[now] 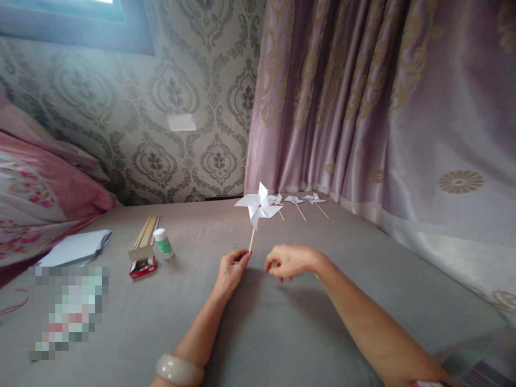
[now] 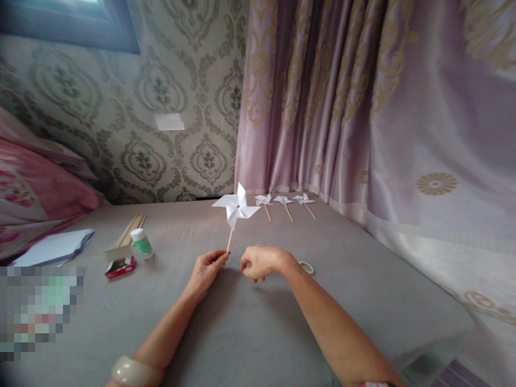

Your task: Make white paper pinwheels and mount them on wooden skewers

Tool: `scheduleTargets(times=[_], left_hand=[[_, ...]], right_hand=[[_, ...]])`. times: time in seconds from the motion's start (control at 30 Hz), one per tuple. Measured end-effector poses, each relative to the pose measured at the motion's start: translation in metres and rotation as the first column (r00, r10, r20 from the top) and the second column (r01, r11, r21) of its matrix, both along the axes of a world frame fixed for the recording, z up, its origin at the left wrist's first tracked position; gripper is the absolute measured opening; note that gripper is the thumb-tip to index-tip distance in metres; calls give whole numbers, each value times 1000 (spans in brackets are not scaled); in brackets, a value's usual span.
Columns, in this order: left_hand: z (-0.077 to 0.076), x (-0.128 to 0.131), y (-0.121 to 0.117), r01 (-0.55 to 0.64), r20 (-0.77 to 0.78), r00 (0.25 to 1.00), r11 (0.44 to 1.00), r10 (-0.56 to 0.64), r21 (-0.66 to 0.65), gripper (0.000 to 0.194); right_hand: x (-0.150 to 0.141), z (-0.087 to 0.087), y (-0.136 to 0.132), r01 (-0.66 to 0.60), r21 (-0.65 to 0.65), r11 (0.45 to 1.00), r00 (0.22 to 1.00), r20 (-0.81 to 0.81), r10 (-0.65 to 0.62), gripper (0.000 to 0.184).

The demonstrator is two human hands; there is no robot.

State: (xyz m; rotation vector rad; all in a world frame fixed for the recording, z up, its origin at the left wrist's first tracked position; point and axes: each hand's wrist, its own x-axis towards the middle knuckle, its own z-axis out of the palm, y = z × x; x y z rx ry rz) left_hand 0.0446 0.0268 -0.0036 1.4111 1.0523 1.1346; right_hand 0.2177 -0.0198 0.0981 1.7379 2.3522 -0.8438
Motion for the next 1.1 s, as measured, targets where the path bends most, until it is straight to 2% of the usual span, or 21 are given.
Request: scheduleTargets(times=[0.07, 0.13, 0.2, 0.3, 0.43, 0.73, 0.97, 1.1], left_hand=[[3, 0, -1, 5, 27, 1000, 1000, -4, -25, 39], [6, -1, -3, 3, 79, 997, 998, 2, -63, 41], [10, -2, -4, -3, 147, 989, 995, 18, -101, 42], [13, -2, -4, -1, 233, 972, 990, 35, -144, 43], [14, -2, -5, 18, 281, 959, 982, 37, -189, 43], [12, -5, -4, 22, 173, 985, 975, 18, -222, 43], [15, -5, -8, 21, 69, 998, 972, -4, -234, 45], [15, -4, -9, 47, 35, 999, 971, -40, -234, 43]], right_hand=[[-5, -8, 2, 91, 165, 982, 994, -71, -80, 23], [-13, -18, 5, 231, 359, 904, 969, -171, -180, 27], [-21, -30, 8, 344, 412, 844, 923, -315, -223, 27], [-34, -53, 10, 461, 365, 809, 841, -471, -267, 26], [-43, -78, 8, 538, 297, 789, 729, -634, -258, 21], [-46, -97, 2, 668, 105, 737, 514, -781, -354, 15], [-50, -105, -3, 699, 117, 706, 488, -799, -351, 12], [-49, -106, -3, 697, 93, 711, 475, -803, -360, 14]])
